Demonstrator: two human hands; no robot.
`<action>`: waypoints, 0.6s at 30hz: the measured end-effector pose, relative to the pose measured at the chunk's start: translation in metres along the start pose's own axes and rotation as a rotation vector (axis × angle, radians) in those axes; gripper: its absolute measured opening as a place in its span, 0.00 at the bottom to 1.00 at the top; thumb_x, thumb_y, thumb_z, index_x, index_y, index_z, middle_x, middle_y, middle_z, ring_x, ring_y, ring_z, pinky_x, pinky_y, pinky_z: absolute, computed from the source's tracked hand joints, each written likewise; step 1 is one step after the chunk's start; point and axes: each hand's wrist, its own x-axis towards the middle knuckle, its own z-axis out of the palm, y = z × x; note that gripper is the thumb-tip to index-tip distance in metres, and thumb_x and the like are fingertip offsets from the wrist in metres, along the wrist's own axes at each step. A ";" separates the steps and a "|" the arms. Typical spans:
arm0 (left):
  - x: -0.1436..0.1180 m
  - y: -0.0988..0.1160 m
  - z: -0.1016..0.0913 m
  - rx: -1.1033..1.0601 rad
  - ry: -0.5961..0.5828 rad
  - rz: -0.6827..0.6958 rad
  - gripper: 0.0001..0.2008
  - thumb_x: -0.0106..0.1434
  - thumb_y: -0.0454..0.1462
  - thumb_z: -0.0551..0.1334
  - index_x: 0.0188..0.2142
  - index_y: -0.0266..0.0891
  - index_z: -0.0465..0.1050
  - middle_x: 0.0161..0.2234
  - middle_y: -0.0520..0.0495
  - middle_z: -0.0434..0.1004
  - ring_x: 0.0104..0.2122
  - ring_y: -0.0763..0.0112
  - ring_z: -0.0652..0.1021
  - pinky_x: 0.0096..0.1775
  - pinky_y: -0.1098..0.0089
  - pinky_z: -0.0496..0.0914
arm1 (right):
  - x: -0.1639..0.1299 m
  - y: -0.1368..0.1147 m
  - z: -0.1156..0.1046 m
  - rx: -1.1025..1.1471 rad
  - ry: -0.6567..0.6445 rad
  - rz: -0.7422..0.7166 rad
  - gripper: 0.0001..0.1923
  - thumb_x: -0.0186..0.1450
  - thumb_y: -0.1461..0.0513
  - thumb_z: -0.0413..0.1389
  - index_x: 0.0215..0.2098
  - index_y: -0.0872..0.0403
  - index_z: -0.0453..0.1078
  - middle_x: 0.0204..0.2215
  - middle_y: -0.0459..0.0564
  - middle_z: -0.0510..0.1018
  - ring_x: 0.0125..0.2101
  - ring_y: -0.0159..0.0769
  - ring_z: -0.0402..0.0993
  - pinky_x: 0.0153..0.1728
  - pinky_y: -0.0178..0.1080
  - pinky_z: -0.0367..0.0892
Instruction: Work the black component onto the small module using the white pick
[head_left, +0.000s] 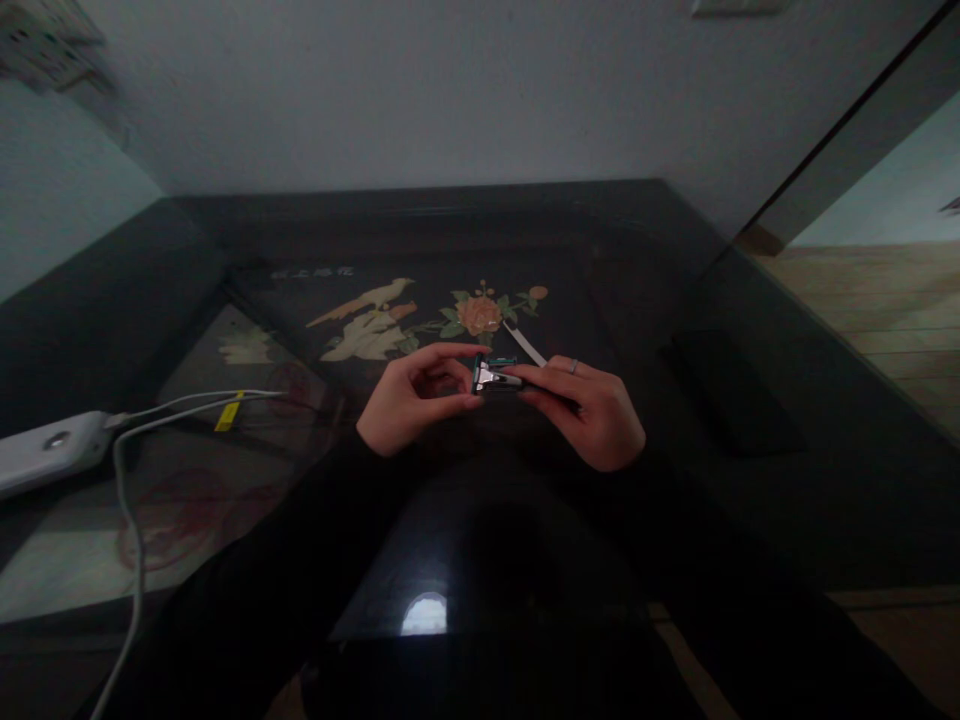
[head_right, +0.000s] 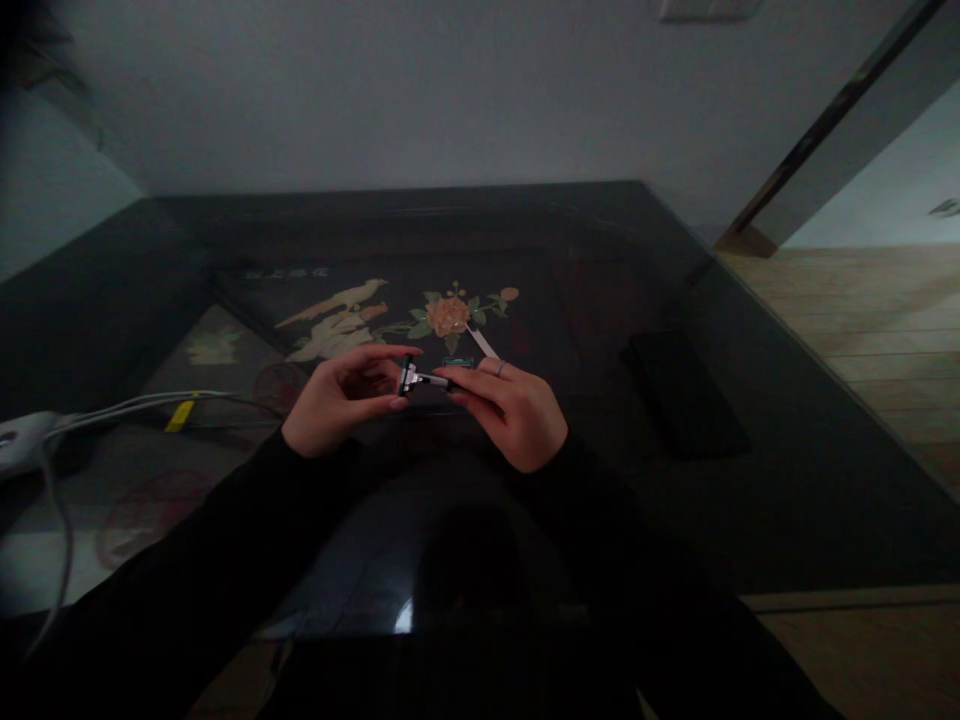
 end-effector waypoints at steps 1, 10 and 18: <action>0.000 0.000 0.000 0.003 -0.002 -0.001 0.24 0.48 0.31 0.72 0.46 0.35 0.76 0.27 0.52 0.76 0.29 0.74 0.77 0.37 0.73 0.72 | 0.000 0.000 0.000 0.002 0.000 0.001 0.14 0.68 0.63 0.53 0.50 0.54 0.74 0.34 0.49 0.78 0.33 0.34 0.73 0.37 0.35 0.69; 0.001 0.001 -0.002 -0.064 -0.031 -0.055 0.25 0.50 0.32 0.72 0.49 0.37 0.75 0.29 0.51 0.80 0.30 0.74 0.78 0.36 0.75 0.73 | 0.001 -0.001 0.000 0.034 0.024 0.008 0.14 0.68 0.63 0.53 0.50 0.53 0.74 0.33 0.49 0.78 0.33 0.33 0.73 0.37 0.35 0.69; 0.002 0.000 0.000 -0.060 -0.007 -0.025 0.23 0.47 0.29 0.72 0.45 0.36 0.76 0.25 0.54 0.77 0.28 0.77 0.76 0.35 0.77 0.71 | 0.000 0.000 0.001 0.005 0.004 0.014 0.14 0.68 0.63 0.52 0.50 0.54 0.74 0.32 0.49 0.77 0.33 0.34 0.73 0.37 0.35 0.69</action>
